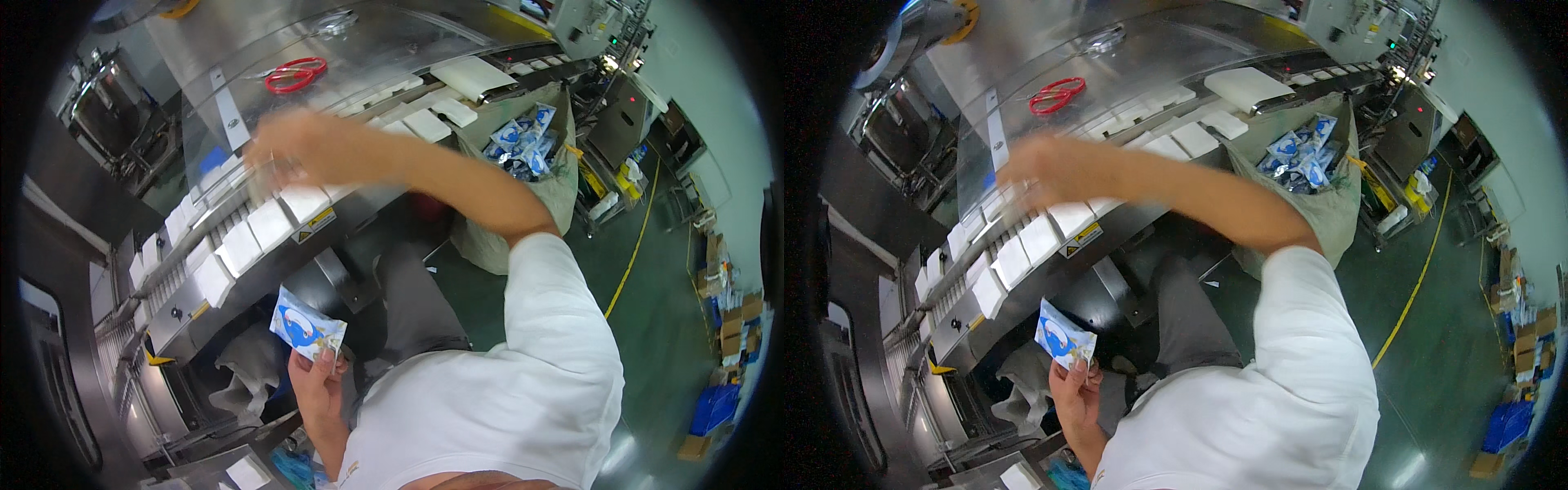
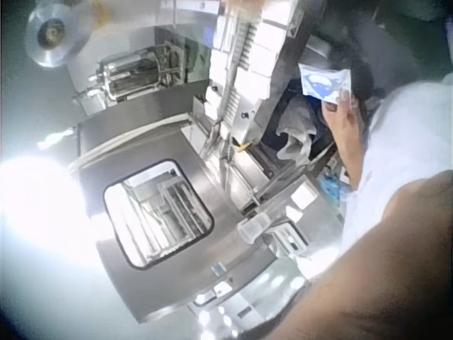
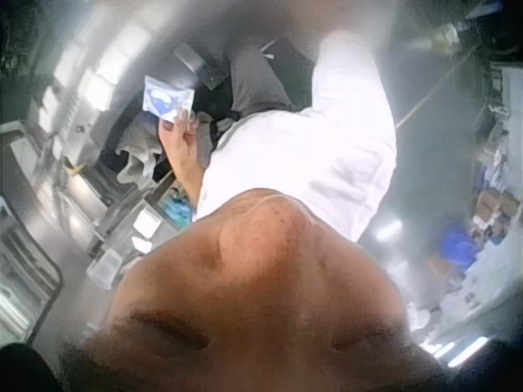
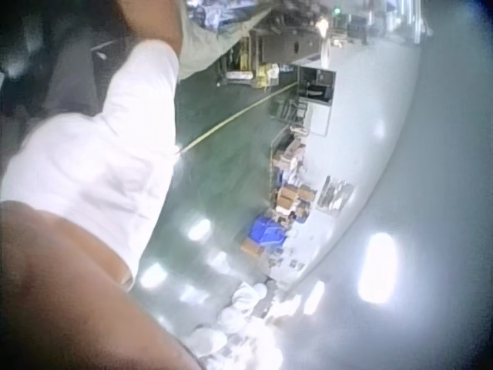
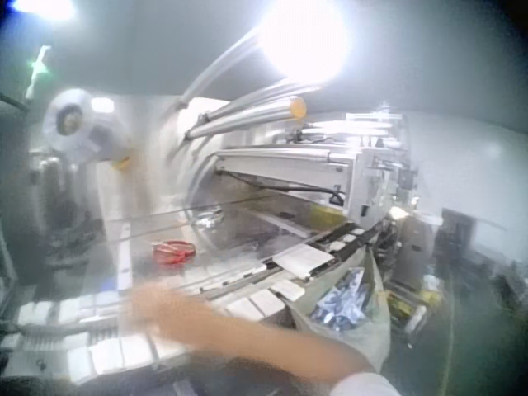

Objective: The person takes white rectangular products from a conveyor belt, places them into blue packaging, cuts the packaging using shears, and then weighs the packaged products on a digital scale.

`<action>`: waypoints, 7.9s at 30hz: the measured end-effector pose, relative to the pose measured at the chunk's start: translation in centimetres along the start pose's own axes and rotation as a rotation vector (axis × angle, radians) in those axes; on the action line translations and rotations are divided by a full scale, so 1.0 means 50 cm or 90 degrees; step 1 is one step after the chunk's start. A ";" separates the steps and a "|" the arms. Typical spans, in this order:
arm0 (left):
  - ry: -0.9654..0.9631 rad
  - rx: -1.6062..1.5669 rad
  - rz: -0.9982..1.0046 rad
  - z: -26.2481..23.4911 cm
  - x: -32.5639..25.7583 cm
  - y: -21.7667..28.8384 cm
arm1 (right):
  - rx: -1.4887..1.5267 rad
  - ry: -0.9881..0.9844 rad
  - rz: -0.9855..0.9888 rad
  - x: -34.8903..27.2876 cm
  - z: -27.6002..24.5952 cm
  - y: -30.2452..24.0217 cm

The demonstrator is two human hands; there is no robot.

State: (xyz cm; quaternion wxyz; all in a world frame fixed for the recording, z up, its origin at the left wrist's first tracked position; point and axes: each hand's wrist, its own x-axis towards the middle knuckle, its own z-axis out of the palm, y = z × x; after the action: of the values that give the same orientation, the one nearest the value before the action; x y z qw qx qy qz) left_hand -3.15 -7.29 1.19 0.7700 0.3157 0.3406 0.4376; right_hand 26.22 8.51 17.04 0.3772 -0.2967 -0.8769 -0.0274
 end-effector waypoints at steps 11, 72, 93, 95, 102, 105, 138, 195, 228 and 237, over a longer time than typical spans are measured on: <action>-0.163 -0.191 -0.236 -0.002 0.042 -0.010 | 0.104 -0.145 -0.106 -0.229 0.103 -0.206; 0.016 0.109 0.344 0.033 0.120 0.019 | 0.266 0.051 0.337 -0.212 0.195 -0.256; 0.093 0.024 0.423 0.012 0.150 0.021 | 0.471 0.254 0.427 -0.256 0.185 -0.264; 0.071 0.046 0.439 0.024 0.146 0.023 | 0.547 0.183 0.494 -0.247 0.171 -0.269; 0.094 0.071 0.452 0.027 0.137 0.029 | 0.360 0.013 0.404 -0.232 0.135 -0.232; 0.151 -0.034 0.437 -0.011 0.147 0.035 | 0.572 0.249 0.516 -0.246 0.139 -0.224; -0.244 0.179 0.159 0.056 0.088 0.063 | 0.777 0.312 0.675 -0.280 0.134 -0.234; -0.085 0.212 0.053 0.107 0.164 -0.026 | 0.411 0.131 0.664 -0.328 0.068 -0.233; -0.040 0.051 0.032 0.157 0.151 -0.047 | -0.050 0.028 0.283 -0.362 -0.097 -0.166; -0.075 0.072 0.045 0.143 0.135 -0.020 | 0.074 -0.095 0.150 -0.253 0.004 -0.213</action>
State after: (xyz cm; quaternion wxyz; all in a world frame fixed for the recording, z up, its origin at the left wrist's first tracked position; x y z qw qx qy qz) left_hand 5.63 -3.07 2.82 0.7536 0.3957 0.3074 0.4254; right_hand 27.16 -6.52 10.17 0.3284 -0.3766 -0.8615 0.0899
